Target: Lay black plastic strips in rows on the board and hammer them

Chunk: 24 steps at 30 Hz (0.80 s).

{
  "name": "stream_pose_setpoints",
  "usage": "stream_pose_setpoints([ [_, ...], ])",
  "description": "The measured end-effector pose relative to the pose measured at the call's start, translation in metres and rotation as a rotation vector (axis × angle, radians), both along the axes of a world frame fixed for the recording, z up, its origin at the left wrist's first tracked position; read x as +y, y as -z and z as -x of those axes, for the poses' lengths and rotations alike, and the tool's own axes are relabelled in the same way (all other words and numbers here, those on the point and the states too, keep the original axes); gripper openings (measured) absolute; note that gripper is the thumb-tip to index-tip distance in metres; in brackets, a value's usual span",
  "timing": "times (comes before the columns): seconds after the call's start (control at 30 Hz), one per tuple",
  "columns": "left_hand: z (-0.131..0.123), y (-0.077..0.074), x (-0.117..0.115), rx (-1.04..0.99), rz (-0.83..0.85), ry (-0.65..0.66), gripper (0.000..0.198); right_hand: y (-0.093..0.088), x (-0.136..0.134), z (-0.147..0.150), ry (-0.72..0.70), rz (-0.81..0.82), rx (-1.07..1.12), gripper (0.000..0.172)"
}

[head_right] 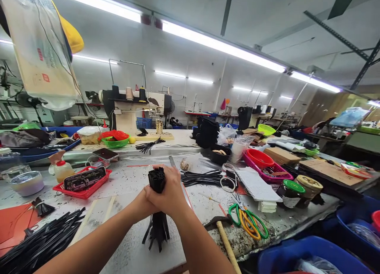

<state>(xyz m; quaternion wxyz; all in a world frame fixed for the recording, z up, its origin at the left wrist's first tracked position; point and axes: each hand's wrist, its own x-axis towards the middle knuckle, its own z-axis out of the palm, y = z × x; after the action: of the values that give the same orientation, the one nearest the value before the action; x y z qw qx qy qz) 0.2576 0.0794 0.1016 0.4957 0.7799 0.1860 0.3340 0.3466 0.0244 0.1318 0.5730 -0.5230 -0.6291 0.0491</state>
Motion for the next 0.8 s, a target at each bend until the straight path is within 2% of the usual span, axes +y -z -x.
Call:
stream_pose_setpoints([
  [0.07,-0.002,-0.002,-0.003,0.006,0.0,0.031,0.036,0.0,0.0,-0.002,0.035,-0.03,-0.002,0.053],
  [0.17,-0.002,-0.006,-0.005,0.003,0.005,0.067,0.041,0.002,0.001,-0.004,0.033,-0.134,0.041,0.077],
  [0.2,-0.002,-0.007,-0.006,-0.003,0.007,0.075,0.044,0.003,0.002,-0.005,0.03,-0.166,0.028,0.077],
  [0.33,-0.001,-0.01,-0.007,-0.016,0.038,0.114,0.043,0.002,0.004,-0.005,0.04,-0.226,-0.067,0.045],
  [0.4,0.0,-0.011,-0.008,-0.019,0.061,0.128,0.04,0.002,0.004,-0.005,0.053,-0.247,-0.072,0.037],
  [0.47,0.001,-0.012,-0.009,-0.021,0.081,0.123,0.039,0.002,0.004,-0.004,0.064,-0.257,-0.059,0.035],
  [0.6,0.002,-0.011,-0.011,-0.029,0.101,0.076,0.042,0.004,0.004,-0.003,0.066,-0.264,-0.047,0.044],
  [0.73,0.001,-0.01,-0.011,-0.028,0.107,0.017,0.042,0.002,0.005,-0.004,0.003,-0.305,-0.07,0.031],
  [0.8,0.0,-0.01,-0.011,-0.025,0.107,0.01,0.043,0.001,0.005,-0.004,0.017,-0.292,-0.064,0.032],
])
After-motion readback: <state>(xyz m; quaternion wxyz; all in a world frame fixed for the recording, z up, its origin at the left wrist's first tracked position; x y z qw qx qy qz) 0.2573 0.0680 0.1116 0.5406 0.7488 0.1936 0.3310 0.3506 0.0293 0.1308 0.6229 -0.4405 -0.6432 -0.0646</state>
